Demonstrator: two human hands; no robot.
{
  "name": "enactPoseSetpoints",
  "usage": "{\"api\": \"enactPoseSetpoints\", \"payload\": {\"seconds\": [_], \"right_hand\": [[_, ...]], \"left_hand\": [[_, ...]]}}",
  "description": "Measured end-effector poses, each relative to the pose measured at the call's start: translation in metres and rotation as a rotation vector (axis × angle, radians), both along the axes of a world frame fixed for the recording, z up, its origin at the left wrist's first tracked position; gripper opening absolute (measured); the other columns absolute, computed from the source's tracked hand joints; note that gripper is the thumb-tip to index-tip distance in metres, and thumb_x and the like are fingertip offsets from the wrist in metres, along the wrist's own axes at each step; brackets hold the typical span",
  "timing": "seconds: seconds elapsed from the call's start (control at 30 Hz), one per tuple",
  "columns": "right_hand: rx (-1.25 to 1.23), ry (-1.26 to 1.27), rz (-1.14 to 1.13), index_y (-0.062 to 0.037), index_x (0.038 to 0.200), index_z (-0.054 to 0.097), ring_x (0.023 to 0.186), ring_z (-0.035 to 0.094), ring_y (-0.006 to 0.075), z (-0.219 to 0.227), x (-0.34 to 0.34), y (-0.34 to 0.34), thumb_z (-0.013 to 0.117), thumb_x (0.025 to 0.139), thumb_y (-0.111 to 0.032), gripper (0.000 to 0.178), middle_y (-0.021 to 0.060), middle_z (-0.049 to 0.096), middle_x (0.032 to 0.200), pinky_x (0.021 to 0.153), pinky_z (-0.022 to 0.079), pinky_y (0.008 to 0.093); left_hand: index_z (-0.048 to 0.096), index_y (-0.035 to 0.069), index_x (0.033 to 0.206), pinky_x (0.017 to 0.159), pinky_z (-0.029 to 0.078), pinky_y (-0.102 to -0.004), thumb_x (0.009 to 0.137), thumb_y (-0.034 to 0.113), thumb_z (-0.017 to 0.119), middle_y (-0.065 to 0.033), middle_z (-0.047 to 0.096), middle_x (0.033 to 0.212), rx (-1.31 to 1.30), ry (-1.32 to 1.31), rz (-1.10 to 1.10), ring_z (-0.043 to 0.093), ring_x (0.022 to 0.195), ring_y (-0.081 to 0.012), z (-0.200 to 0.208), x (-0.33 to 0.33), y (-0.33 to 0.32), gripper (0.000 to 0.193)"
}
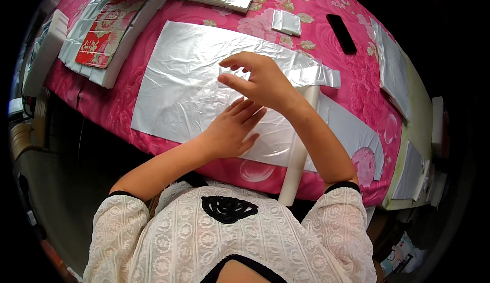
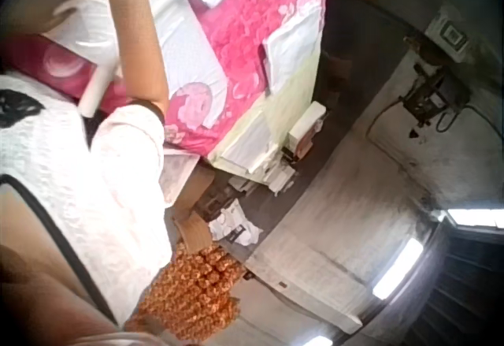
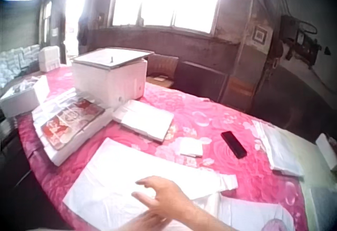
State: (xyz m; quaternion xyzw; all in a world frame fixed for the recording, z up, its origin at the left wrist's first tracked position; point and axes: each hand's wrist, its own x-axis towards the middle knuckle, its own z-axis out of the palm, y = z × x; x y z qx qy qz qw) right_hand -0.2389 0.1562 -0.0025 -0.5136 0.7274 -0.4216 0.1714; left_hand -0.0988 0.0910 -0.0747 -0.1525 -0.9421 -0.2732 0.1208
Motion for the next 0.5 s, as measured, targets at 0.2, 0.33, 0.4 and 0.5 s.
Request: {"api": "enactPoseSetpoints", "payload": {"seconds": [0.2, 0.33, 0.4, 0.5], "right_hand": [[0.535, 0.19, -0.307, 0.0002, 0.087, 0.066, 0.073, 0.063, 0.0228, -0.037, -0.019, 0.03, 0.067, 0.079, -0.034, 0.035, 0.0124, 0.066, 0.08, 0.066, 0.048, 0.0324], [0.621, 0.195, -0.401, -0.0058, 0.082, 0.067, 0.077, 0.064, 0.0269, -0.053, -0.021, 0.018, 0.067, 0.077, -0.034, 0.028, 0.0108, 0.067, 0.079, 0.067, 0.049, 0.0373], [0.629, 0.169, -0.389, -0.0052, 0.084, 0.067, 0.077, 0.064, 0.0272, -0.054, -0.022, 0.017, 0.066, 0.078, -0.029, 0.025, 0.0108, 0.067, 0.08, 0.068, 0.049, 0.0373], [0.542, 0.049, -0.364, -0.0024, 0.083, 0.066, 0.074, 0.063, 0.0248, -0.051, -0.03, 0.027, 0.065, 0.08, -0.027, 0.024, 0.0116, 0.066, 0.079, 0.066, 0.048, 0.0356]], "left_hand": [[0.024, -0.003, 0.14, 0.11, 0.019, -0.0448, 0.086, 0.027, 0.054, -0.0204, 0.029, 0.144, -0.131, -0.025, 0.379, 0.025, 0.134, -0.0355, -0.016, 0.016, -0.082, 0.069], [0.024, -0.005, 0.139, 0.11, 0.016, -0.0467, 0.088, 0.036, 0.051, -0.0221, 0.025, 0.145, -0.24, -0.171, 0.389, 0.021, 0.137, -0.0342, -0.024, 0.019, -0.084, 0.071], [0.022, -0.005, 0.14, 0.111, 0.014, -0.0464, 0.088, 0.035, 0.05, -0.0216, 0.022, 0.147, -0.244, -0.161, 0.391, 0.018, 0.138, -0.0334, -0.028, 0.019, -0.082, 0.072], [0.023, -0.006, 0.139, 0.112, 0.013, -0.0453, 0.088, 0.044, 0.048, -0.0227, 0.02, 0.147, -0.311, -0.195, 0.406, 0.016, 0.139, -0.0327, -0.031, 0.018, -0.081, 0.076]]}}
